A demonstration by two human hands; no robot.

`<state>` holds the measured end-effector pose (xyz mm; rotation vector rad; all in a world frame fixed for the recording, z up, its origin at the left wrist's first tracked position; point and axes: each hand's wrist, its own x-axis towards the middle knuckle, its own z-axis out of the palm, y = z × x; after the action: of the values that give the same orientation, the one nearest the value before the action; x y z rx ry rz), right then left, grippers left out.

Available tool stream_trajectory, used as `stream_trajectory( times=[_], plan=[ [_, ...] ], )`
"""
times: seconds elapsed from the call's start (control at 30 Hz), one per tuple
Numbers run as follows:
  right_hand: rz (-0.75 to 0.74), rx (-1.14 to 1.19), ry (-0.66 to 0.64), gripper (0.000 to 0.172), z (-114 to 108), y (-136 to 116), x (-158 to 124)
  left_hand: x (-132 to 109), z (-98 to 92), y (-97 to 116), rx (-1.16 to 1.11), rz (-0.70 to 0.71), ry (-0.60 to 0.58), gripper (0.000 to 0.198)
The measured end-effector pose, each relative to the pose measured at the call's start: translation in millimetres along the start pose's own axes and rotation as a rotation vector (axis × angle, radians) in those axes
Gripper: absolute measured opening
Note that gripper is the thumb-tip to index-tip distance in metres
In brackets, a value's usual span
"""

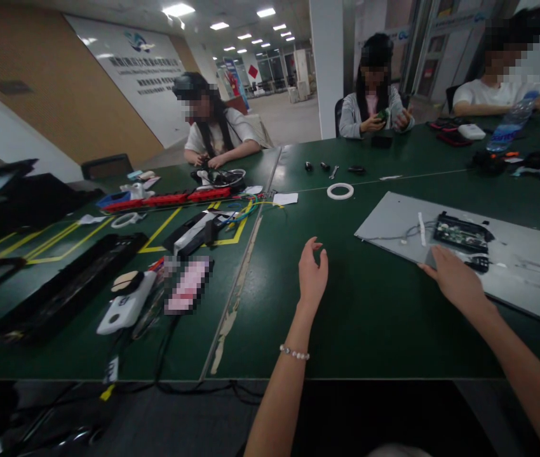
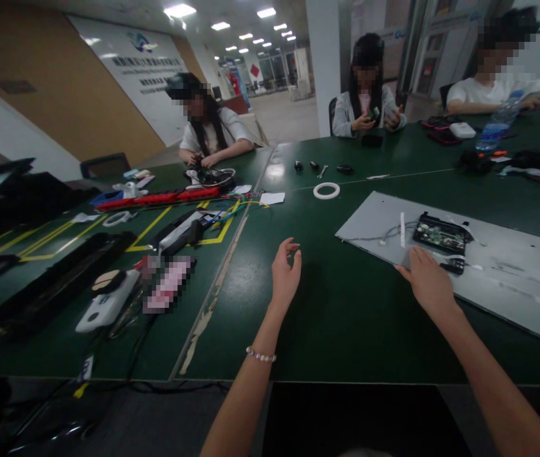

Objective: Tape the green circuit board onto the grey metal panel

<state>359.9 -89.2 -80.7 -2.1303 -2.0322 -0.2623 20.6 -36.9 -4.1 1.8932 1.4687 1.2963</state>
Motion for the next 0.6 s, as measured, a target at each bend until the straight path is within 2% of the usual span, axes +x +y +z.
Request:
stream_trajectory(
  times=[0.1,0.2,0.37,0.5,0.6],
  plan=[
    [0.088,-0.067,-0.069,0.05,-14,-1,13,-1,-0.4,1,0.002,0.002,-0.007,0.038],
    [0.202,-0.123,-0.108,0.05,-21,-2,29,-1,-0.4,1,0.006,-0.02,-0.019,0.038],
    [0.328,-0.083,-0.152,0.056,-15,10,62,-3,1.4,0,0.008,-0.05,-0.043,0.041],
    [0.433,-0.011,-0.226,0.053,-11,27,96,-4,2.6,0,0.014,-0.053,-0.069,0.042],
    [0.459,0.006,-0.27,0.052,-12,40,115,-5,2.8,-2,0.037,-0.046,-0.095,0.043]
  ],
)
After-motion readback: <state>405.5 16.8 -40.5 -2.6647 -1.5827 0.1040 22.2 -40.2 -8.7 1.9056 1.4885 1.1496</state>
